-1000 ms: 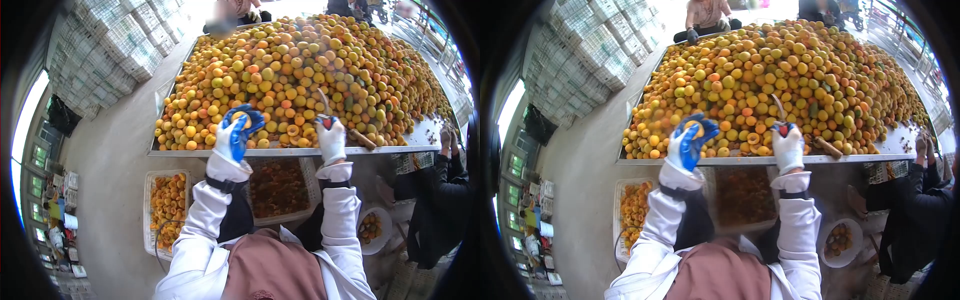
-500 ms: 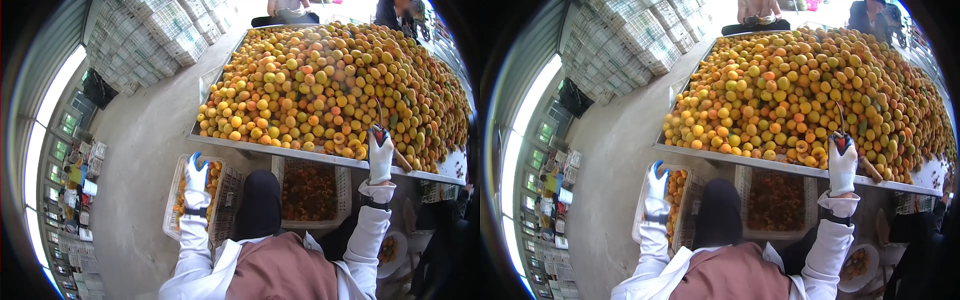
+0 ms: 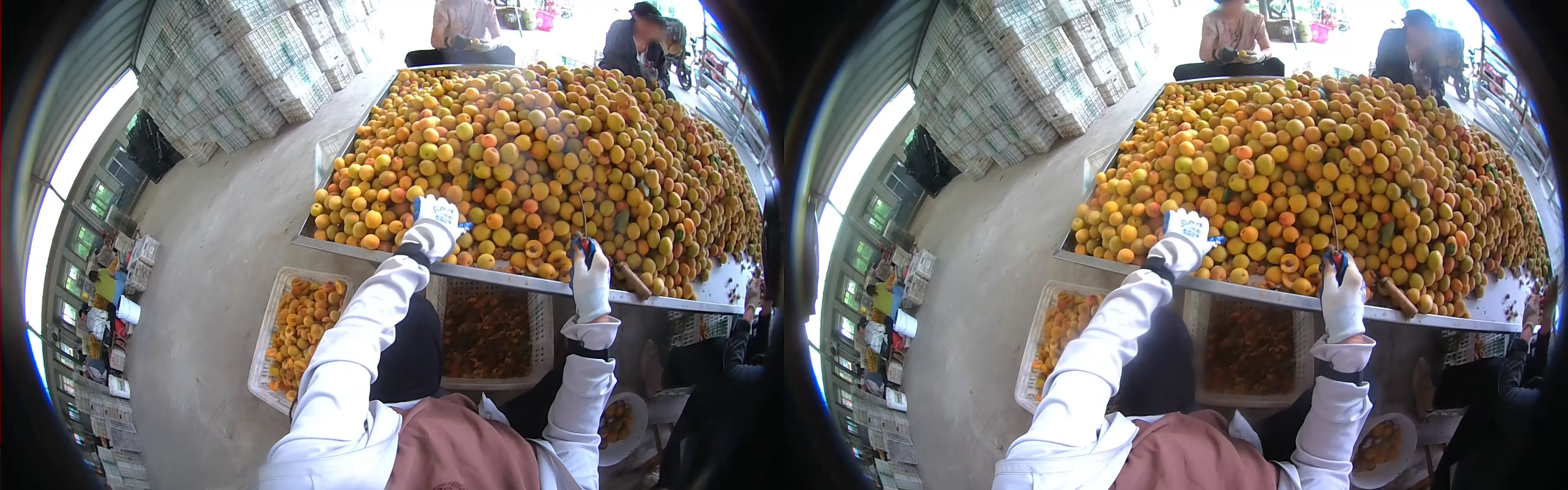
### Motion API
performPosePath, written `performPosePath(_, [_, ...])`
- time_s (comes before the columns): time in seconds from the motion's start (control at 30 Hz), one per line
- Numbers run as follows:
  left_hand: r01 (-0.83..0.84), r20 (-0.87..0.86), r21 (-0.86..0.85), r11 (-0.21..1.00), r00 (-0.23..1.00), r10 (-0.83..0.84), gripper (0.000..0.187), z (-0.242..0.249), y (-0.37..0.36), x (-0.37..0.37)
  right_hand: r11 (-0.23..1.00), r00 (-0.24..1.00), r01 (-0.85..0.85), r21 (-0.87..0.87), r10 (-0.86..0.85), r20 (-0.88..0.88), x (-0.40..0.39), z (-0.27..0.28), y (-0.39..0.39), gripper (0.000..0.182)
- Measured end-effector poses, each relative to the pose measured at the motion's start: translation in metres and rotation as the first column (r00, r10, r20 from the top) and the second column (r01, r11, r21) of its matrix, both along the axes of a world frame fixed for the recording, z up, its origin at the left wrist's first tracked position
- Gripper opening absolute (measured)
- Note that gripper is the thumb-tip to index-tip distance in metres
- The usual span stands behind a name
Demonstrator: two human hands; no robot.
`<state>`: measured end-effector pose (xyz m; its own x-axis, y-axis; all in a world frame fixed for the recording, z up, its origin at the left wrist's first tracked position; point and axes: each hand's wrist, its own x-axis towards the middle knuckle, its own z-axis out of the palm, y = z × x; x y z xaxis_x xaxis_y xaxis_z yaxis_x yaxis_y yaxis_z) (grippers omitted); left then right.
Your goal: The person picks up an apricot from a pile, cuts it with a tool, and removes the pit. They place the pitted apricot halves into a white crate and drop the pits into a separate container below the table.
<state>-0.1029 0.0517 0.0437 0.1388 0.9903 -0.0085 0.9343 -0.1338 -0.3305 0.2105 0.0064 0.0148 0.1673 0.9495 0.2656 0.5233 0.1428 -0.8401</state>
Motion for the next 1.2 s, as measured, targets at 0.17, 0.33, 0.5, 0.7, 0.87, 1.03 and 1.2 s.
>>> performPosePath(0.17, [-0.025, 0.155, -0.043, 0.999, 0.987, 0.031, 0.036, -0.02, 0.008, 0.003, 0.998, 0.994, -0.054, -0.036, 0.05, -0.098, 0.003, 0.003, -0.007, 0.026])
performPosePath(0.33, [0.142, 0.992, -0.077, 0.987, -0.092, 0.091, 0.046, -0.03, 0.02, 0.009, 0.976, 0.97, -0.21, 0.056, 0.216, -0.116, -0.014, 0.019, -0.025, 0.024])
performPosePath(0.5, [0.407, 0.86, 0.025, 0.913, -0.474, 0.188, 0.054, 0.044, -0.027, 0.07, 0.927, 0.938, -0.288, 0.24, 0.324, -0.126, -0.037, 0.041, -0.042, 0.02])
performPosePath(0.7, [0.458, 0.712, -0.002, 0.889, -0.623, 0.323, 0.044, 0.077, -0.042, 0.097, 0.93, 0.923, -0.289, 0.229, 0.334, -0.192, -0.034, 0.045, -0.05, 0.017])
performPosePath(0.87, [0.423, 0.765, 0.082, 0.902, -0.607, 0.215, 0.044, 0.073, -0.042, 0.11, 0.933, 0.918, -0.316, 0.173, 0.347, -0.192, -0.028, 0.044, -0.051, 0.018])
performPosePath(1.03, [0.396, 0.832, 0.048, 0.917, -0.524, 0.182, 0.045, 0.076, -0.045, 0.112, 0.938, 0.943, -0.294, 0.186, 0.316, -0.107, -0.024, 0.049, -0.055, 0.018])
performPosePath(1.2, [0.392, 0.85, 0.076, 0.917, -0.505, 0.146, 0.042, 0.073, -0.045, 0.113, 0.933, 0.948, -0.291, 0.212, 0.311, -0.067, -0.02, 0.043, -0.058, 0.019])
